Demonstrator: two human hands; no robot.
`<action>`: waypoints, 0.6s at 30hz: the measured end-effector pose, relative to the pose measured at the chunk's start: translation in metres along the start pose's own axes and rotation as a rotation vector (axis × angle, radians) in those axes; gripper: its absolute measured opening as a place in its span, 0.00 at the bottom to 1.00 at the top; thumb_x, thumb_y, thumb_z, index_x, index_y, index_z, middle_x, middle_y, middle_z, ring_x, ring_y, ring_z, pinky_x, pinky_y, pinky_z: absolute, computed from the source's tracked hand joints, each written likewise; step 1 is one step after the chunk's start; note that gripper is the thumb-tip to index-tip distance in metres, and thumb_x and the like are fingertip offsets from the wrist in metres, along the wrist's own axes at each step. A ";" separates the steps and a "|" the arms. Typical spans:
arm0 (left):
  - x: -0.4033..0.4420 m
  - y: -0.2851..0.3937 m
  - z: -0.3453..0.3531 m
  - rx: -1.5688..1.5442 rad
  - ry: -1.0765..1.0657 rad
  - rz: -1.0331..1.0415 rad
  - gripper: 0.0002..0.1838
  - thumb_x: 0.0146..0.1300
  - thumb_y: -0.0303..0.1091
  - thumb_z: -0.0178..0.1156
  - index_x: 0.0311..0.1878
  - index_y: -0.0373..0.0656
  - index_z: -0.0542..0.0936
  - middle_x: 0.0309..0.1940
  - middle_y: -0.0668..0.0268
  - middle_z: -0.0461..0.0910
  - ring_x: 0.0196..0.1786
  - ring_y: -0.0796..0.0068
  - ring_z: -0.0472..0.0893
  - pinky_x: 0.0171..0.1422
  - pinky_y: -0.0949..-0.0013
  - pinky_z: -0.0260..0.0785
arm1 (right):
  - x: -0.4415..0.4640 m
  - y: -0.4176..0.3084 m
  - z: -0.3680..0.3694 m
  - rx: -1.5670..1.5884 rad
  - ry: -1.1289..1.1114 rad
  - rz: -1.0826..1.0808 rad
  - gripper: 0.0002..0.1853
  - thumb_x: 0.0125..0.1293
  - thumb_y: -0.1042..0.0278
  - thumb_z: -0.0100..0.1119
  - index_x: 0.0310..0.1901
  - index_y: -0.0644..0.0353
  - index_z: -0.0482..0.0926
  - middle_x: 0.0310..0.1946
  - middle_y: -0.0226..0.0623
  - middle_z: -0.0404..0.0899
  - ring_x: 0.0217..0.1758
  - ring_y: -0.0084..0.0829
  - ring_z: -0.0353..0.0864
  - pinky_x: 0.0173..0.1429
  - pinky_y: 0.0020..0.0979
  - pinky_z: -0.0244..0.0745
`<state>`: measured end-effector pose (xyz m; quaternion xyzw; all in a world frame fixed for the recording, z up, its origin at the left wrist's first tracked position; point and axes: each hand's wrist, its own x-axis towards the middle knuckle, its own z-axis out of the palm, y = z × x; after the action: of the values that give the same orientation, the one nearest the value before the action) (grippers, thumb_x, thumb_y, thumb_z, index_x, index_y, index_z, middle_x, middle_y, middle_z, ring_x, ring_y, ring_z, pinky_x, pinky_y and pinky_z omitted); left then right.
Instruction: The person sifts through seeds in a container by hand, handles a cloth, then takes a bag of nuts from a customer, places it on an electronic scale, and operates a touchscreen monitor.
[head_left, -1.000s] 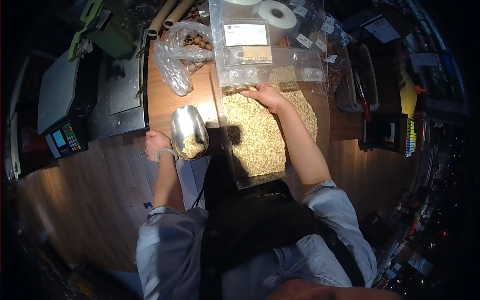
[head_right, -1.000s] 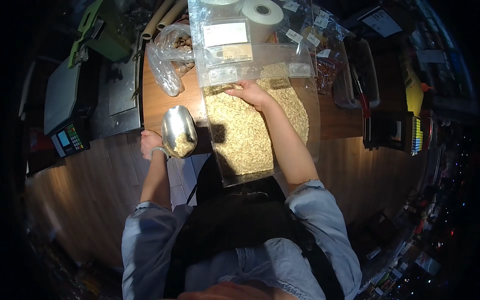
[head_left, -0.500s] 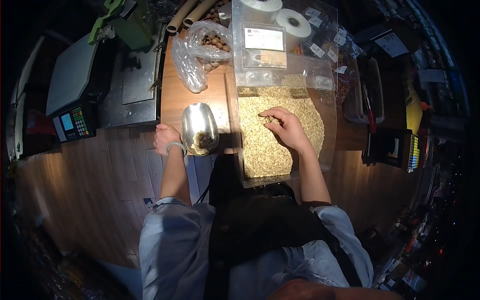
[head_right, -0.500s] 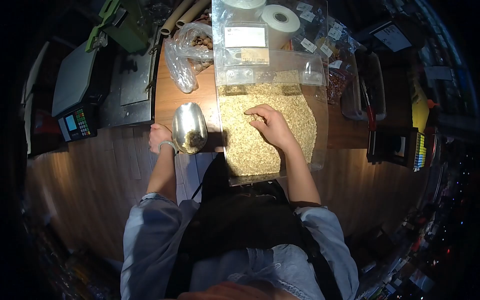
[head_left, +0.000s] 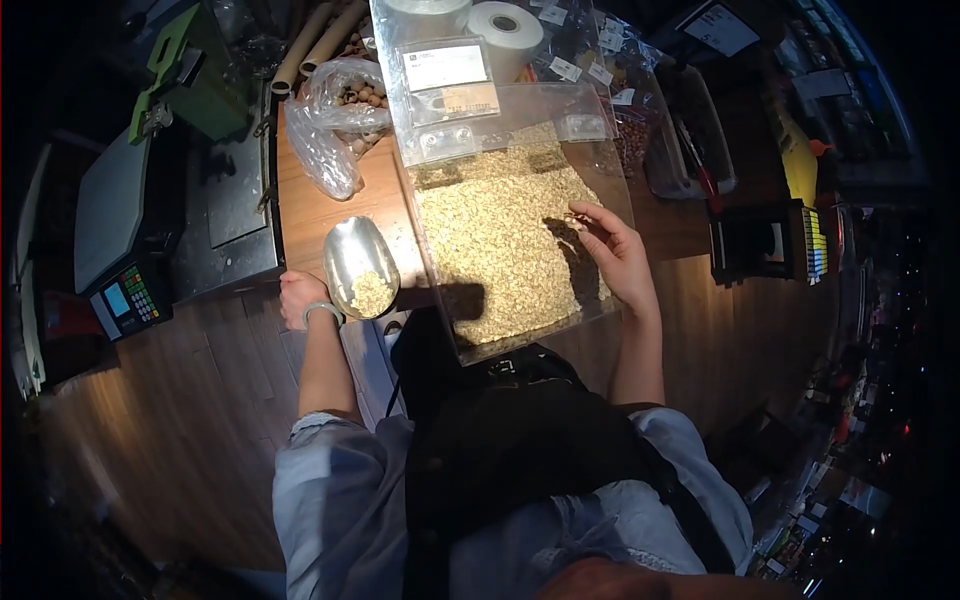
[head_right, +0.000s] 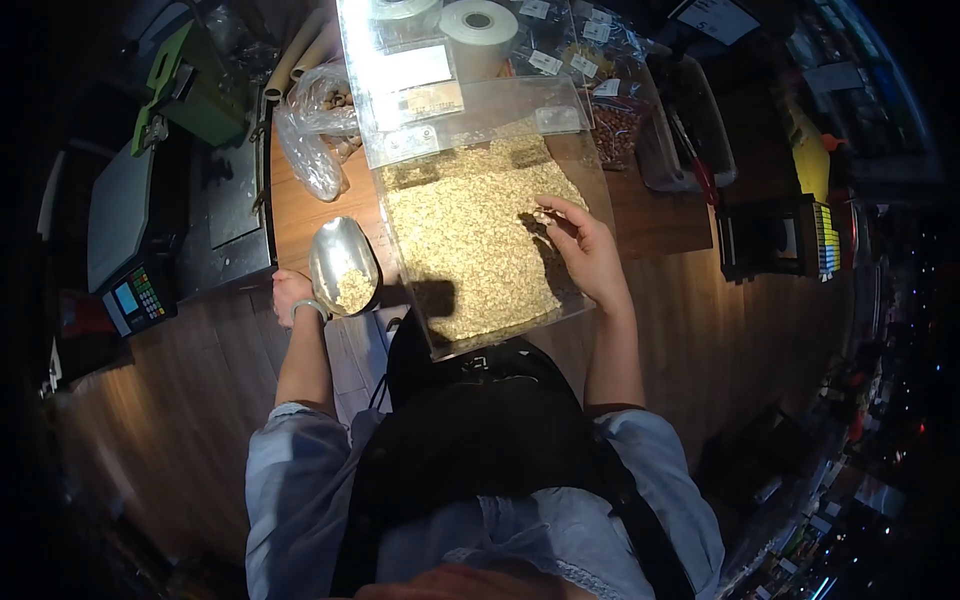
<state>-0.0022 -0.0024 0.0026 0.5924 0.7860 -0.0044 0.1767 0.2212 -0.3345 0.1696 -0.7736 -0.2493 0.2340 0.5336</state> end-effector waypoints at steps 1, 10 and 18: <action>0.001 -0.001 0.001 0.005 -0.011 0.002 0.31 0.69 0.49 0.28 0.47 0.42 0.81 0.50 0.54 0.81 0.54 0.48 0.78 0.59 0.46 0.66 | -0.002 0.001 -0.003 0.029 0.056 0.024 0.17 0.66 0.81 0.53 0.56 0.63 0.76 0.52 0.35 0.77 0.52 0.23 0.77 0.56 0.23 0.72; -0.003 -0.007 -0.005 -0.002 -0.042 0.072 0.32 0.71 0.52 0.25 0.54 0.42 0.77 0.52 0.54 0.79 0.56 0.47 0.76 0.60 0.43 0.64 | -0.001 -0.018 0.007 0.197 0.203 -0.051 0.19 0.63 0.75 0.61 0.57 0.59 0.75 0.52 0.35 0.77 0.51 0.25 0.79 0.58 0.30 0.73; 0.008 -0.016 -0.011 -0.356 -0.159 0.012 0.40 0.68 0.67 0.27 0.54 0.40 0.75 0.53 0.51 0.77 0.56 0.47 0.75 0.61 0.50 0.63 | -0.009 -0.003 0.027 -0.696 0.384 -0.033 0.21 0.59 0.71 0.64 0.56 0.47 0.76 0.46 0.33 0.79 0.51 0.29 0.78 0.72 0.50 0.44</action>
<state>-0.0225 0.0024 0.0077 0.5543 0.7544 0.0889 0.3402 0.1967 -0.3202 0.1642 -0.9338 -0.2217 -0.0218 0.2801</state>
